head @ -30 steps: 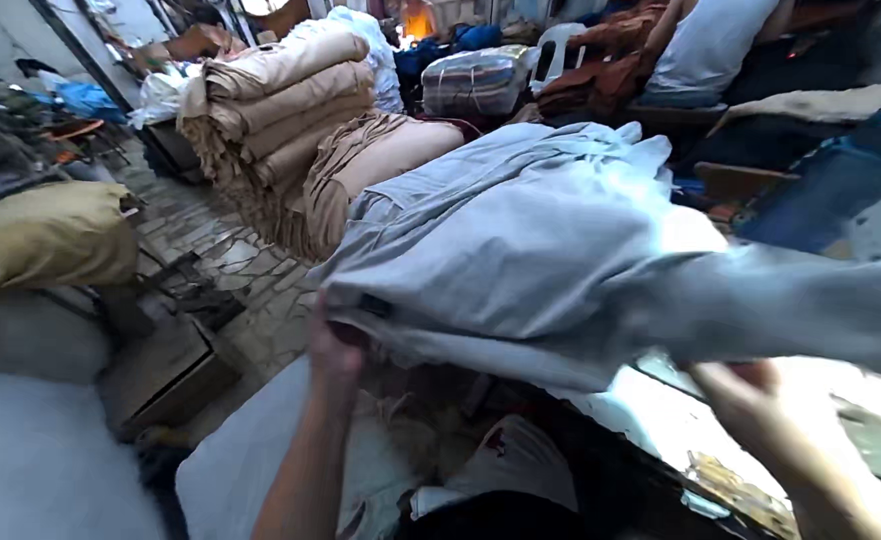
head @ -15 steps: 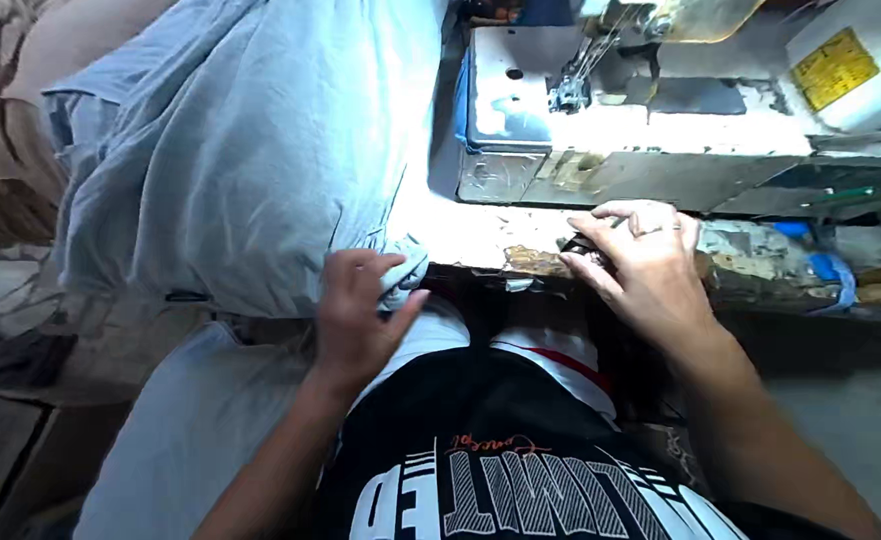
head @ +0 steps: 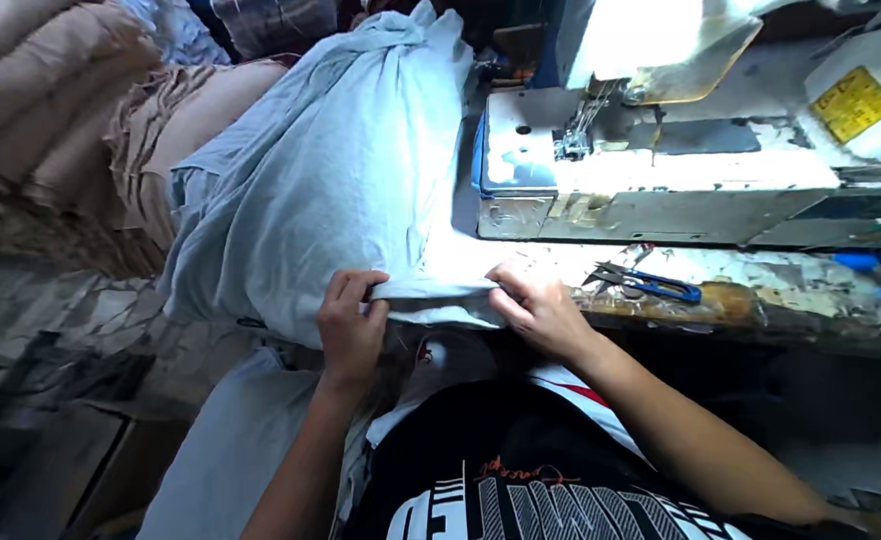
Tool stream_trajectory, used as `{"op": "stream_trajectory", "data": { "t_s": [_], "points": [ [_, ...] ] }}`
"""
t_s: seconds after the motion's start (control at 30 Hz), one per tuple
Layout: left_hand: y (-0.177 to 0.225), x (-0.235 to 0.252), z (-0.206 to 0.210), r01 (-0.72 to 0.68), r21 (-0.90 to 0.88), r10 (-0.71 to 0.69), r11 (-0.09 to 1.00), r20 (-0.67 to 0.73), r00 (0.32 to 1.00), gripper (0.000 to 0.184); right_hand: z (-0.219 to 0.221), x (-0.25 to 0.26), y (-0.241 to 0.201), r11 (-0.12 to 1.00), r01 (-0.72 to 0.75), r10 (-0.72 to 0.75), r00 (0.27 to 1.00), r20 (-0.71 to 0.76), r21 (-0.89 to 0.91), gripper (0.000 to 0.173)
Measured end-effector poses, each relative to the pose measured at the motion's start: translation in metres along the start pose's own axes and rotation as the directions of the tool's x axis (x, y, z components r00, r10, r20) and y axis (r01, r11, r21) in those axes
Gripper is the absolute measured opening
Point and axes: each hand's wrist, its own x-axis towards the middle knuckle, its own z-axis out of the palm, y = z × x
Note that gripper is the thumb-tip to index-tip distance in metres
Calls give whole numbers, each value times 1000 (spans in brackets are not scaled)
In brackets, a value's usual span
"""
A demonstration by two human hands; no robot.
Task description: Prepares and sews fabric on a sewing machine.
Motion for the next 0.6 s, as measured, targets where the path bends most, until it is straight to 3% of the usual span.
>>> {"op": "stream_trajectory", "data": {
  "t_s": [0.07, 0.13, 0.2, 0.23, 0.3, 0.37, 0.47, 0.5, 0.53, 0.6],
  "points": [
    [9, 3, 5, 6, -80, -3, 997, 39, 999, 19, 1, -4, -8, 998, -11, 13, 1000, 20, -66, 35],
    [29, 7, 15, -99, -155, 112, 983, 74, 991, 17, 13, 2, -28, 992, 59, -62, 998, -26, -110, 46],
    [30, 8, 19, -178, -131, 189, 975, 71, 980, 17, 19, 12, -30, 975, 141, -167, 976, -142, -174, 22],
    [21, 6, 16, -160, -97, 168, 982, 76, 983, 19, 16, 14, -24, 970, 150, -182, 970, -159, -192, 16],
    [-3, 1, 9, -33, -70, 38, 997, 83, 996, 20, 6, 11, -9, 968, 108, -142, 980, -138, -226, 23],
    [-9, -3, 8, 101, -173, -79, 980, 130, 988, 18, 5, 8, -2, 975, 84, -101, 992, -73, -204, 17],
    [-5, 2, 4, 240, -408, -122, 881, 295, 948, 27, 12, 12, -7, 992, 37, -41, 999, 27, 120, 15],
    [-9, 7, -2, 324, -475, -157, 818, 358, 920, 26, 11, 17, -7, 940, -87, 63, 994, 85, 329, 14],
    [-16, 10, -8, 431, -530, -216, 730, 420, 881, 23, 7, 21, -6, 791, -269, 203, 963, 179, 549, 14],
    [-26, 14, -19, 605, -605, -336, 517, 507, 794, 17, 5, 28, 0, 385, -476, 391, 860, 327, 791, 21]
  ]
}}
